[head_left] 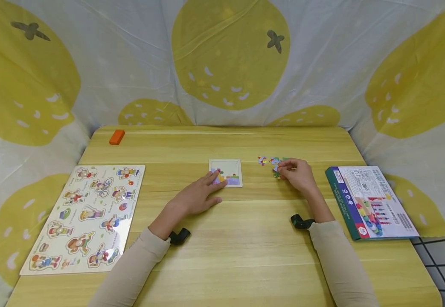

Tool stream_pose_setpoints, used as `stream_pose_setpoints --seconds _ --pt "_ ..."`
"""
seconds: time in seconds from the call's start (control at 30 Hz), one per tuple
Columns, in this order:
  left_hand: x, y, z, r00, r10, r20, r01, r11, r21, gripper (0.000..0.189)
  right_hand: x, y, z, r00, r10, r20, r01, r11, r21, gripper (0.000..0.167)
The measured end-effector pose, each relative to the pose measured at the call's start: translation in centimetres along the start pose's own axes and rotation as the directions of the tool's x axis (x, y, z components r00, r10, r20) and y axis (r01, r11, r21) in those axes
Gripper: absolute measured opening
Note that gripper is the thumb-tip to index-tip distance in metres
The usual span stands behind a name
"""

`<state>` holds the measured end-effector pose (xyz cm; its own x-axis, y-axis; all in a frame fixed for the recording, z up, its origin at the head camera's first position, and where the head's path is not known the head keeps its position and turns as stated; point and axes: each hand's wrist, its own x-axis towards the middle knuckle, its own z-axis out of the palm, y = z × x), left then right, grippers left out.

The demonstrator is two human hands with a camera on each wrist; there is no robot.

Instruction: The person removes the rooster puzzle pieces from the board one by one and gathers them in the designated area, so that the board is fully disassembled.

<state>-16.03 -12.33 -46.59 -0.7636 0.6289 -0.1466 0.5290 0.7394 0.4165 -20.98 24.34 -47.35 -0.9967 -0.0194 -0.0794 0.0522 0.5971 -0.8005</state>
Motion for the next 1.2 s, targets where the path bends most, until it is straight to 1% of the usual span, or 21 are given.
stream_pose_setpoints --seconds 0.2,0.37,0.6,0.73,0.83,1.0,1.2 --pt "-0.1 0.1 -0.1 1.000 0.005 -0.004 -0.005 1.000 -0.003 0.061 0.3 0.0 0.2 1.000 0.006 -0.030 -0.008 0.997 -0.080 0.019" --pt "-0.1 0.1 -0.1 1.000 0.006 -0.007 -0.006 1.000 0.003 0.061 0.7 -0.1 0.4 1.000 0.002 -0.027 -0.005 0.992 -0.126 0.021" --pt "-0.2 0.1 -0.1 1.000 0.007 -0.005 -0.007 1.000 0.001 0.061 0.7 -0.3 0.6 0.999 0.032 -0.023 -0.035 0.987 -0.156 0.019" --pt "-0.2 0.1 -0.1 1.000 0.006 -0.008 -0.006 1.000 -0.002 0.061 0.6 -0.3 0.6 0.999 0.034 -0.027 -0.038 0.985 -0.168 0.019" --pt "-0.2 0.1 -0.1 1.000 0.009 -0.010 -0.009 1.000 0.000 0.061 0.5 -0.2 0.5 0.999 0.022 -0.032 -0.027 0.986 -0.166 0.020" --pt "-0.2 0.1 0.1 0.999 0.023 -0.027 -0.022 1.000 0.019 0.061 0.4 -0.2 0.1 0.997 -0.007 -0.072 -0.003 0.991 -0.131 0.024" --pt "-0.2 0.1 0.2 0.998 0.029 -0.062 -0.027 0.999 0.041 0.061 0.2 -1.2 0.0 0.992 -0.052 -0.117 0.044 0.997 -0.062 0.038"
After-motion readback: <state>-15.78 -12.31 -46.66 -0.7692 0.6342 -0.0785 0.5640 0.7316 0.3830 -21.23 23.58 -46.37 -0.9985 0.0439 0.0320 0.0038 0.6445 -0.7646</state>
